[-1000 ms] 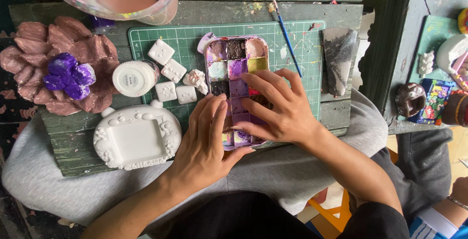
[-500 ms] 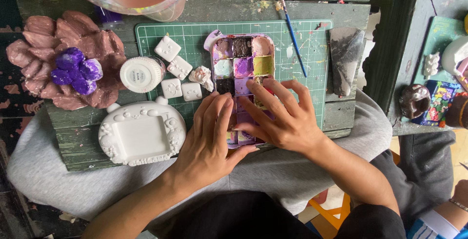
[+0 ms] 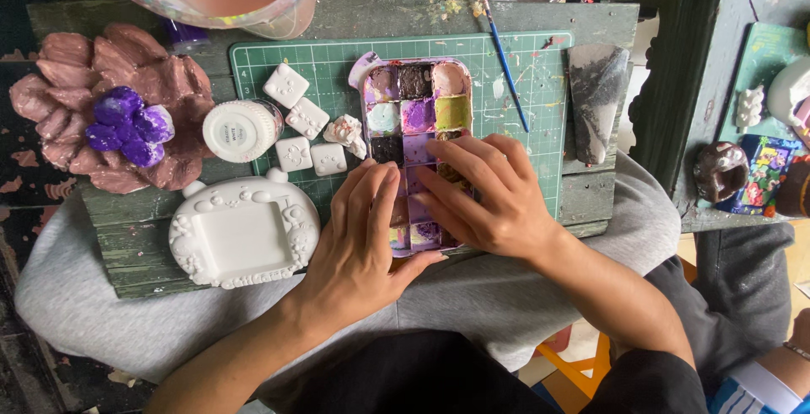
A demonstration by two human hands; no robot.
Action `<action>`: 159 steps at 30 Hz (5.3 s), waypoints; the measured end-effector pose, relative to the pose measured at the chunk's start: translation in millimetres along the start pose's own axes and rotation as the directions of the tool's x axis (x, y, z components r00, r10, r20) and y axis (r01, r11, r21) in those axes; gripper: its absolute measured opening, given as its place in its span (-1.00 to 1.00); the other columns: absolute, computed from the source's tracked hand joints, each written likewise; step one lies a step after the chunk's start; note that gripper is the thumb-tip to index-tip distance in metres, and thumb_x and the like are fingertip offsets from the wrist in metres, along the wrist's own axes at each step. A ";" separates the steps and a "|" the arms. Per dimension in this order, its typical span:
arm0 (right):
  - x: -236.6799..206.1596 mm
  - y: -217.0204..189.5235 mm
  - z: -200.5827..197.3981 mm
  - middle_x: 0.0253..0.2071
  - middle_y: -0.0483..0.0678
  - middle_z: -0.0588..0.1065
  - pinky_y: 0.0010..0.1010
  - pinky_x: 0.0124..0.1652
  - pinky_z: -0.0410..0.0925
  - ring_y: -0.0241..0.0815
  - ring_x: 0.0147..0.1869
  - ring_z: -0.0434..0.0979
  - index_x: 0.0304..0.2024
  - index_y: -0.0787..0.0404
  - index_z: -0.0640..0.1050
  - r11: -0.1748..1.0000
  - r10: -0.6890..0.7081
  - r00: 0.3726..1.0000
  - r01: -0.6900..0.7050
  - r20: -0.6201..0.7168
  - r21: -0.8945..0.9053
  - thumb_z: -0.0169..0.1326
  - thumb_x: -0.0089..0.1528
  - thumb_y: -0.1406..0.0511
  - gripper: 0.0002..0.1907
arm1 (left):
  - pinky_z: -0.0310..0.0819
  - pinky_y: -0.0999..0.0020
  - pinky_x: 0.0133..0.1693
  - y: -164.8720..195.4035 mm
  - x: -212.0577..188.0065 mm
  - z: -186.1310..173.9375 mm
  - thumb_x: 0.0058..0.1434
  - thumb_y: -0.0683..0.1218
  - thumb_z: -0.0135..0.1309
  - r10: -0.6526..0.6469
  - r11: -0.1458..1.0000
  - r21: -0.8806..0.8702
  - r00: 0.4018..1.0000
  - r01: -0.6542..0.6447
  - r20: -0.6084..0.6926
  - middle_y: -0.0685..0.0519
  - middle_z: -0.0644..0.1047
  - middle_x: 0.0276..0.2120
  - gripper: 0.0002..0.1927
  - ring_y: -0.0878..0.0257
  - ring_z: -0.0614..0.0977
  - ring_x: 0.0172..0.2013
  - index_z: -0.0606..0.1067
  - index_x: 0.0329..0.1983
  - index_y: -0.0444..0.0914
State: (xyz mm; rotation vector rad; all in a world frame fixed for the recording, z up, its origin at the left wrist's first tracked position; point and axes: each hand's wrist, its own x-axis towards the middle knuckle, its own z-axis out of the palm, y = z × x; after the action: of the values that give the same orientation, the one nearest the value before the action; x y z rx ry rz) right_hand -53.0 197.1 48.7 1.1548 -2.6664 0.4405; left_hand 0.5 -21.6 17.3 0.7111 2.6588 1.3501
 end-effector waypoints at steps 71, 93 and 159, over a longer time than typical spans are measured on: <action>28.0 -3.1 -8.3 -0.05 0.05 0.49 -0.27 -0.04 0.50 -0.03 0.01 0.53 -0.05 0.40 0.57 0.994 -0.098 0.964 0.104 0.246 -0.014 0.22 0.15 0.35 -0.66 | 0.23 -0.21 0.31 -1.4 -5.4 2.4 0.10 0.18 0.39 0.069 0.997 0.033 0.996 -0.067 -0.058 -0.44 0.15 0.32 0.24 -0.36 0.24 0.34 -0.18 0.51 -0.41; 21.6 -27.6 -19.5 0.13 0.09 0.46 -0.13 0.17 0.43 0.15 0.23 0.48 -0.15 0.31 0.57 0.971 0.188 0.981 -0.192 0.042 0.140 0.33 0.17 0.43 -0.77 | 0.23 -0.20 0.32 1.1 -4.7 -2.9 0.12 0.15 0.39 0.079 0.996 0.035 0.994 -0.076 -0.076 -0.39 0.18 0.30 0.20 -0.37 0.26 0.34 -0.13 0.52 -0.39; 14.9 -68.4 24.7 0.31 0.10 0.36 -0.03 0.38 0.26 0.20 0.44 0.31 -0.14 0.30 0.56 0.841 0.540 0.819 -0.534 -0.193 0.087 0.28 0.23 0.48 -0.82 | 0.09 -0.17 0.44 2.7 -3.3 -7.8 0.04 0.09 0.43 0.080 0.997 -0.002 0.991 -0.081 -0.108 -0.34 0.22 0.28 0.20 -0.28 0.28 0.34 -0.08 0.52 -0.38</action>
State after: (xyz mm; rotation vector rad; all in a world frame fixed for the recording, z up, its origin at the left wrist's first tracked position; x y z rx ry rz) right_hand -14.3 134.0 43.1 0.3006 -2.7616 0.6492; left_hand 2.3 -27.5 23.7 0.7738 2.7349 1.4560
